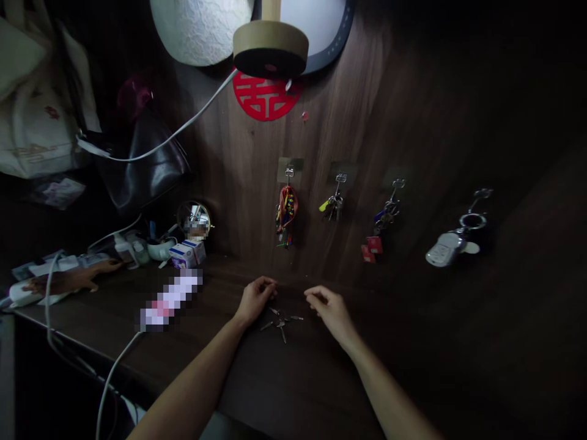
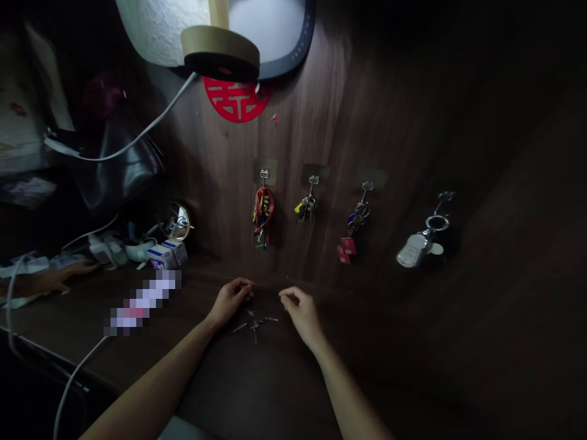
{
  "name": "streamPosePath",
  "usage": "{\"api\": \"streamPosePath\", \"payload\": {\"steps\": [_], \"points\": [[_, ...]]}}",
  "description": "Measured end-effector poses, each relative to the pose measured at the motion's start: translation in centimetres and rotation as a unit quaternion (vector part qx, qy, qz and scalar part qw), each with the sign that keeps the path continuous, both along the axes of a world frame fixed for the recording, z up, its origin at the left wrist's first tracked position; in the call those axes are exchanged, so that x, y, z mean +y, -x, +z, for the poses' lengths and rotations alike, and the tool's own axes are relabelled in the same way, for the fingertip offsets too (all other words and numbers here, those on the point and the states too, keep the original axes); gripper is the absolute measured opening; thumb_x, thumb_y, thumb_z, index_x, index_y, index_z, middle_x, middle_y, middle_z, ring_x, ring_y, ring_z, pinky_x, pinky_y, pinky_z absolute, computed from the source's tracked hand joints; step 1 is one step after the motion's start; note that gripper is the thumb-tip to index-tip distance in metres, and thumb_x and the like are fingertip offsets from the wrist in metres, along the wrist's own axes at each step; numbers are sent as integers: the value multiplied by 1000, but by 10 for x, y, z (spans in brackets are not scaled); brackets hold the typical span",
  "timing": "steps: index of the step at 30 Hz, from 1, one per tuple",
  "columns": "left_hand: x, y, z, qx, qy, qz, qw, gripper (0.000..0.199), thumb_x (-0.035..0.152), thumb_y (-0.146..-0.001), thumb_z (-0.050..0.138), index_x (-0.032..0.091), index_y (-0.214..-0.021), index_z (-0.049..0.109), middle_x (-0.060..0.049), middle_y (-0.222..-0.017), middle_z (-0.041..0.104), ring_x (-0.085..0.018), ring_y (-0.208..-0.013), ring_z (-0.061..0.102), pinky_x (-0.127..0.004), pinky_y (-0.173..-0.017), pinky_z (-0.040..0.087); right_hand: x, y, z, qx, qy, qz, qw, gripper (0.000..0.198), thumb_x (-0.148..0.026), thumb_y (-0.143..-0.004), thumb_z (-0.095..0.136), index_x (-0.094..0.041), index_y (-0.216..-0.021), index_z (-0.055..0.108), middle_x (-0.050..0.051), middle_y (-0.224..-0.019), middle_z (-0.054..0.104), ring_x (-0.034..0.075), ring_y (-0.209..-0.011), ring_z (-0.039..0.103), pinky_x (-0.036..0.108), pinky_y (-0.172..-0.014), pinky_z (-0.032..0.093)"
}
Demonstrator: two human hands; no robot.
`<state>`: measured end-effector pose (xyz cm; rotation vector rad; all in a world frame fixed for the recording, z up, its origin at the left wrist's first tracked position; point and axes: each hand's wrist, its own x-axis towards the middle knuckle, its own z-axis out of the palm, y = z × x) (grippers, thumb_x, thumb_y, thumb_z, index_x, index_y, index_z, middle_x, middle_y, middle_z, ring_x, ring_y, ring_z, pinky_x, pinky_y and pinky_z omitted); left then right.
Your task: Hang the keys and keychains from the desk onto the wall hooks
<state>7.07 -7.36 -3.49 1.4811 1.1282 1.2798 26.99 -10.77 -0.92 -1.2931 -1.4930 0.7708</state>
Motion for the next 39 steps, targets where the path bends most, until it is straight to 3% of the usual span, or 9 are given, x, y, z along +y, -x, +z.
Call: {"api": "streamPosePath", "payload": {"steps": [3,8,14,18,25,32,39], "points": [[0,0,-1,6,-3,3,1000,28,41,-73,58,16,-85,63,0,-64,64,-12,-57,58,-21,-56,43,-9,14,-12,-73,-23,32,997,16,-27,-74,53,-19,-78,66,3,-76,66,17,-70,59,28,-64,45],[0,0,-1,12,-6,-2,1000,28,39,-74,57,15,-86,62,0,-64,64,-12,-57,58,-21,-56,43,-19,32,-18,-220,-69,46,972,15,-21,-76,55,-23,-86,66,4,-88,65,20,-85,56,33,-79,41],[-2,0,0,48,-21,-8,999,26,39,-75,55,16,-86,63,0,-64,65,-13,-58,59,-22,-57,44,-19,39,-22,-284,-82,42,954,9,-21,-77,55,-24,-76,64,2,-84,63,20,-87,54,33,-80,38],[-6,-1,4,79,-24,-21,996,25,38,-76,54,16,-86,63,-1,-66,66,-14,-61,60,-22,-60,45,-20,36,-19,-231,-75,42,969,10,-23,-79,52,-23,-72,60,1,-77,63,19,-80,55,30,-75,39],[-21,-4,20,158,-54,-112,980,26,38,-81,51,18,-88,66,-2,-81,70,-16,-77,63,-23,-72,45,-14,28,-18,-24,-20,15,999,22,-38,-76,53,-20,-63,53,-3,-55,52,13,-54,50,23,-53,36],[-26,-5,21,153,-71,-185,968,33,37,-71,67,17,-97,64,-3,-91,69,-17,-85,62,-25,-78,45,-10,30,-16,147,32,13,989,30,-48,-67,62,-18,-66,55,-1,-61,57,15,-57,53,24,-51,43],[-26,-5,19,180,-87,-177,964,29,40,-85,48,17,-92,64,-3,-89,69,-16,-84,61,-23,-77,44,-12,30,-11,170,44,26,984,36,-53,-64,64,-18,-68,56,-2,-57,55,14,-53,53,24,-48,44]]}}
